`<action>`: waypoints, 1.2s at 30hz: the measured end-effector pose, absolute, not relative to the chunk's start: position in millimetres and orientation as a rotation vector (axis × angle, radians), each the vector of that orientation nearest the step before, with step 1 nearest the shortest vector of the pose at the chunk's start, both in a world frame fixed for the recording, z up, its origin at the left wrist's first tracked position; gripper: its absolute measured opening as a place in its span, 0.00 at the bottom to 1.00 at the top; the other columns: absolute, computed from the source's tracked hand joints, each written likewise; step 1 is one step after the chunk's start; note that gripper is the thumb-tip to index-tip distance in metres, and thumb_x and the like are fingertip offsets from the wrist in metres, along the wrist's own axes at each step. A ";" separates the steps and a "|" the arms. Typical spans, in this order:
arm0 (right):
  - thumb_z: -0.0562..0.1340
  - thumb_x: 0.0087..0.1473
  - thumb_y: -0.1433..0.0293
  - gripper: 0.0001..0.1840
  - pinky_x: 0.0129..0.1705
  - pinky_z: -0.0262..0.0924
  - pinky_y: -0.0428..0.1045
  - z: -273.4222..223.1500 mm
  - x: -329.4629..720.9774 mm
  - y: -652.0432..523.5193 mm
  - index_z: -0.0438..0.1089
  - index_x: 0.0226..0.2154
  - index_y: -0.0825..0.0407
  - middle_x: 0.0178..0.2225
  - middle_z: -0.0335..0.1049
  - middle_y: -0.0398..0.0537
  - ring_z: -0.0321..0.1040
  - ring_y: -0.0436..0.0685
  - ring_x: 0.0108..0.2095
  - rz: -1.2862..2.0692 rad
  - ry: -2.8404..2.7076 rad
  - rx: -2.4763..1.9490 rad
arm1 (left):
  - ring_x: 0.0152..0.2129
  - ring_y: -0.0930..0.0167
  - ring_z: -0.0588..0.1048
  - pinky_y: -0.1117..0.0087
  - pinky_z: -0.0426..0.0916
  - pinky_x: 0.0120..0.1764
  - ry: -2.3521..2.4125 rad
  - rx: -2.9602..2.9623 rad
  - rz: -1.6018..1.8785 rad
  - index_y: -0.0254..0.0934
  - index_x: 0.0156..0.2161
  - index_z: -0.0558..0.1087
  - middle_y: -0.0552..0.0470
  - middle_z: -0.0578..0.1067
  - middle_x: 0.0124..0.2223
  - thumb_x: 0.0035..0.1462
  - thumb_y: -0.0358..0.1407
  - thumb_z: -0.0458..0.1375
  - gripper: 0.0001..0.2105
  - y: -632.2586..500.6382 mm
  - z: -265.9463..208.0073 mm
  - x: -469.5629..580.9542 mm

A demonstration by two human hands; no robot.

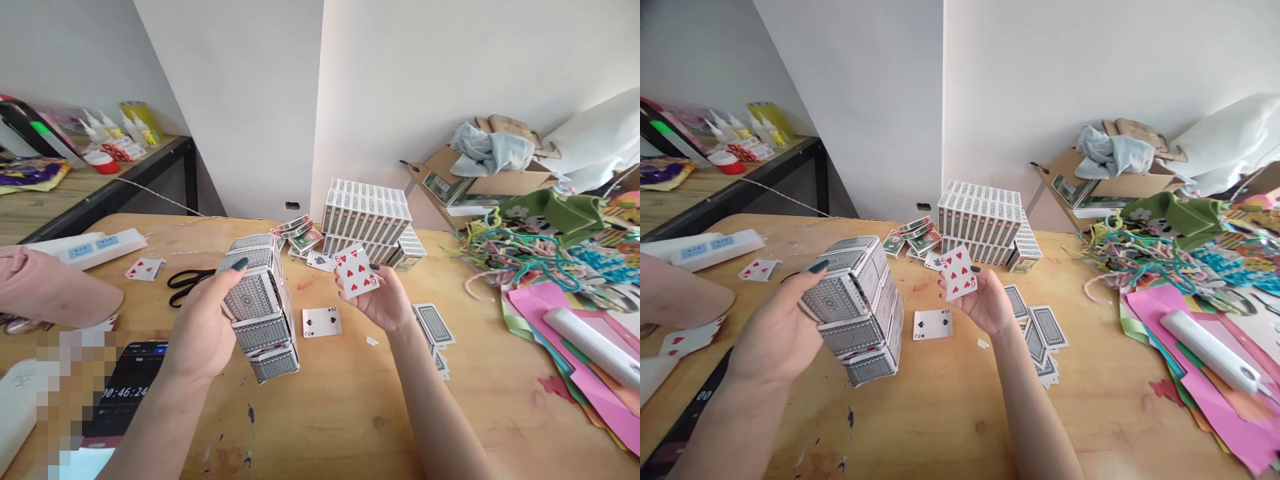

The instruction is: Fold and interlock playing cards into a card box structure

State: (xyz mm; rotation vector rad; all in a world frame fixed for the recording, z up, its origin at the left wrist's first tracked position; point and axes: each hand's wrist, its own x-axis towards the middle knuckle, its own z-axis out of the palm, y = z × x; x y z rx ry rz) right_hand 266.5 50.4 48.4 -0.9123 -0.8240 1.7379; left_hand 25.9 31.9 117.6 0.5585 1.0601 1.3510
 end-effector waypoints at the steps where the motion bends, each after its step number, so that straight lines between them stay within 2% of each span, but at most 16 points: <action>1: 0.54 0.51 0.58 0.25 0.40 0.67 0.51 52.3 265.0 47.8 0.67 0.48 0.53 0.45 0.72 0.54 0.71 0.56 0.40 1.817 -0.768 -0.785 | 0.31 0.65 0.76 0.69 0.71 0.32 1.058 0.566 1.339 0.33 0.27 0.77 0.49 0.79 0.30 0.40 0.38 0.66 0.09 31.5 117.0 26.1; 6: 0.56 0.53 0.61 0.20 0.34 0.66 0.47 66.9 258.0 36.6 0.66 0.47 0.52 0.44 0.72 0.55 0.71 0.54 0.37 1.918 -0.685 -0.585 | 0.28 0.67 0.76 0.71 0.69 0.28 1.028 0.618 1.303 0.33 0.27 0.77 0.49 0.78 0.29 0.42 0.39 0.65 0.09 29.9 113.8 30.0; 11: 0.58 0.53 0.61 0.17 0.30 0.66 0.48 77.3 253.9 30.1 0.67 0.44 0.51 0.42 0.73 0.52 0.72 0.56 0.34 1.868 -0.638 -0.626 | 0.30 0.67 0.76 0.70 0.70 0.32 1.019 0.671 1.288 0.34 0.29 0.77 0.50 0.79 0.32 0.44 0.39 0.64 0.09 28.0 110.1 35.0; 17: 0.58 0.53 0.62 0.16 0.26 0.63 0.47 82.5 250.2 27.5 0.68 0.43 0.52 0.37 0.74 0.50 0.72 0.55 0.30 1.779 -0.599 -0.782 | 0.31 0.66 0.77 0.71 0.70 0.30 0.992 0.664 1.222 0.34 0.29 0.77 0.50 0.79 0.32 0.46 0.38 0.63 0.08 26.5 105.3 38.7; 23: 0.59 0.53 0.59 0.21 0.31 0.66 0.50 85.4 243.5 23.2 0.69 0.46 0.54 0.43 0.74 0.54 0.72 0.57 0.34 1.706 -0.708 -0.870 | 0.33 0.64 0.78 0.70 0.71 0.31 1.012 0.654 1.259 0.36 0.31 0.79 0.50 0.80 0.33 0.46 0.38 0.63 0.08 27.3 104.6 39.4; 27: 0.62 0.51 0.56 0.21 0.40 0.68 0.55 78.4 248.4 26.9 0.71 0.43 0.53 0.45 0.74 0.54 0.73 0.60 0.39 1.626 -0.803 -0.916 | 0.34 0.65 0.77 0.72 0.71 0.31 1.004 0.629 1.257 0.36 0.33 0.79 0.51 0.80 0.34 0.46 0.37 0.64 0.09 27.4 108.5 38.6; 30: 0.65 0.48 0.57 0.18 0.44 0.66 0.56 64.7 260.0 34.9 0.72 0.36 0.53 0.40 0.75 0.52 0.73 0.59 0.39 1.343 -1.027 -1.238 | 0.35 0.66 0.77 0.71 0.71 0.33 1.004 0.606 1.287 0.35 0.34 0.79 0.51 0.80 0.35 0.46 0.36 0.64 0.09 28.3 111.1 36.6; 32: 0.66 0.46 0.60 0.18 0.42 0.65 0.56 52.7 268.6 40.6 0.72 0.39 0.50 0.40 0.75 0.50 0.73 0.59 0.37 1.185 -1.259 -1.534 | 0.35 0.65 0.77 0.70 0.71 0.34 1.010 0.602 1.316 0.35 0.34 0.79 0.50 0.80 0.34 0.46 0.36 0.64 0.09 29.4 111.6 34.8; 36: 0.65 0.46 0.61 0.20 0.46 0.63 0.55 25.3 278.9 51.9 0.72 0.44 0.49 0.46 0.73 0.52 0.70 0.61 0.46 1.080 -1.562 -1.735 | 0.34 0.65 0.77 0.70 0.70 0.34 1.047 0.600 1.352 0.33 0.30 0.77 0.48 0.80 0.33 0.45 0.37 0.64 0.08 30.8 111.9 32.4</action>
